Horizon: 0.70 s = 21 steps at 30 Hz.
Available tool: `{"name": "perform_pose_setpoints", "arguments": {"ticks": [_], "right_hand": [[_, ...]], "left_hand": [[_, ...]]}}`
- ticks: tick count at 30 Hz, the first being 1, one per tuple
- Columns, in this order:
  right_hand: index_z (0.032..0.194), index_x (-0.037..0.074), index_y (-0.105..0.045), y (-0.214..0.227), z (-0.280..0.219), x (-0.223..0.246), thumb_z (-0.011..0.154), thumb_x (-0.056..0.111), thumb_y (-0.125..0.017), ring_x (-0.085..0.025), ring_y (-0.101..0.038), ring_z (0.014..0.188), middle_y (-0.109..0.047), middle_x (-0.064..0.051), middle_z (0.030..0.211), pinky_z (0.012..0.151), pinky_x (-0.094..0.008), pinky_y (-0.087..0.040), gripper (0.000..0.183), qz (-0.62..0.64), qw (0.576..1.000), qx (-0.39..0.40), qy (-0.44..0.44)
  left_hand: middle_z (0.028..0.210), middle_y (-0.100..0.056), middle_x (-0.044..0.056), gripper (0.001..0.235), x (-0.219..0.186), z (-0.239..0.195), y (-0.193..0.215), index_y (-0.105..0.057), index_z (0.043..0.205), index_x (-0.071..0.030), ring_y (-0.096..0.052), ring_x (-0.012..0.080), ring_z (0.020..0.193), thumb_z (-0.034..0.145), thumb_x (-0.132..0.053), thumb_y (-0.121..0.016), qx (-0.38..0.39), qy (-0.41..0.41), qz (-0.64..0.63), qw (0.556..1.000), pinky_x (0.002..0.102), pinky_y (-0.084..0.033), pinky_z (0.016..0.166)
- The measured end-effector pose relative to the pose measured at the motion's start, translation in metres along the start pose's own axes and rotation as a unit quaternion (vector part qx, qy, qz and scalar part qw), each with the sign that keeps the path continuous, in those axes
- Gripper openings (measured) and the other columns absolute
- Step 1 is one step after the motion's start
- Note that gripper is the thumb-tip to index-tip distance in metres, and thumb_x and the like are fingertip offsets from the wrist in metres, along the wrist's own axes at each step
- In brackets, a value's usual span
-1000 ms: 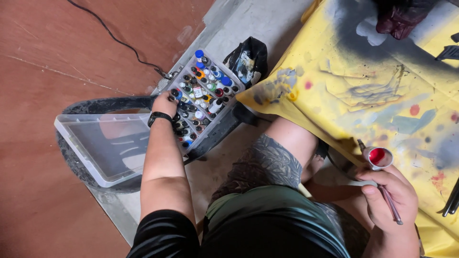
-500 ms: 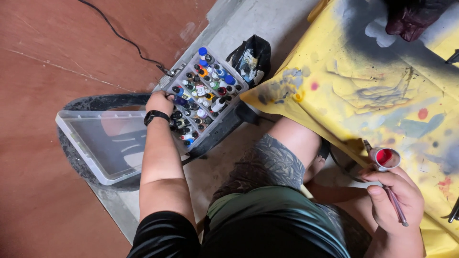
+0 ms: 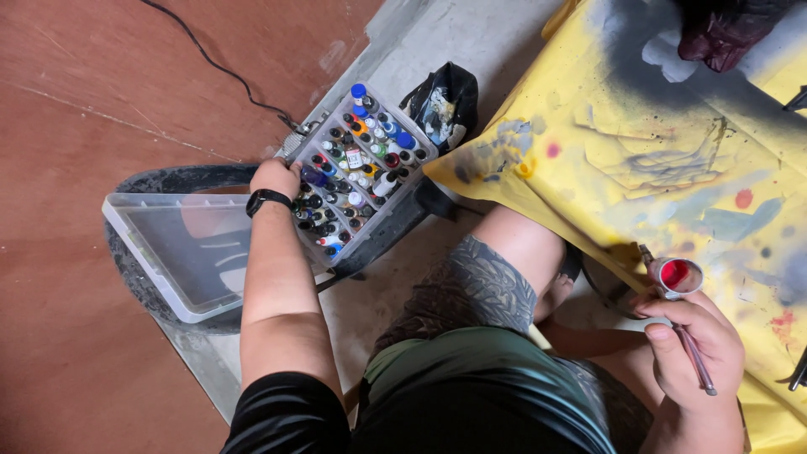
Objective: Painting a Batman miniature using an airbrush and brushes, including selecting paints from a storage container.
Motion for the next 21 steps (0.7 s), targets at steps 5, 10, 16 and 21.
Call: {"name": "perform_pose_setpoints", "arguments": {"ticks": [5, 10, 16, 21], "right_hand": [[0.105, 0.0, -0.067, 0.001, -0.003, -0.006, 0.101, 0.027, -0.057, -0.032, -0.064, 0.123, -0.068, -0.015, 0.107, 0.109, -0.039, -0.052, 0.029, -0.009, 1.0, 0.002, -0.006], [0.105, 0.0, -0.067, 0.001, -0.002, -0.002, 0.101, 0.028, -0.057, -0.032, -0.065, 0.121, -0.068, -0.015, 0.105, 0.109, -0.039, -0.052, 0.029, -0.01, 1.0, 0.0, 0.001], [0.104, 0.0, -0.067, 0.001, -0.002, -0.006, 0.1, 0.025, -0.058, -0.027, -0.069, 0.106, -0.069, -0.016, 0.104, 0.103, -0.036, -0.054, 0.027, -0.013, 1.0, 0.0, -0.008], [0.105, 0.0, -0.069, 0.002, -0.001, -0.007, 0.099, 0.019, -0.061, -0.024, -0.069, 0.104, -0.07, -0.015, 0.106, 0.101, -0.032, -0.054, 0.021, -0.017, 1.0, -0.005, -0.02]], "left_hand": [[0.103, -0.073, 0.023, 0.05, -0.001, -0.005, 0.002, -0.073, 0.104, -0.003, -0.068, 0.0474, 0.096, 0.104, -0.048, -0.052, 0.007, 0.013, -0.007, 1.0, 0.057, -0.054, 0.08], [0.105, -0.073, 0.022, 0.028, 0.012, 0.002, 0.001, -0.071, 0.104, -0.004, -0.068, 0.0447, 0.1, 0.1, -0.029, -0.058, -0.038, 0.017, -0.114, 0.993, 0.052, -0.052, 0.086], [0.107, -0.067, 0.005, 0.011, 0.03, 0.018, 0.015, -0.065, 0.108, -0.016, -0.064, 0.0162, 0.094, 0.1, -0.013, -0.058, -0.191, -0.038, -0.501, 0.843, 0.031, -0.058, 0.082], [0.134, -0.062, 0.01, 0.01, -0.054, -0.053, 0.079, -0.052, 0.116, -0.018, -0.071, 0.026, 0.112, 0.107, -0.015, -0.05, -0.051, -0.156, -0.835, 0.525, 0.056, -0.066, 0.089]]}}
Point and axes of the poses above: each hand's wrist, its own z-axis towards the middle knuckle, its own y-axis out of the back of the hand, x = y × z, the point moved 9 cm from there along z, towards the middle knuckle
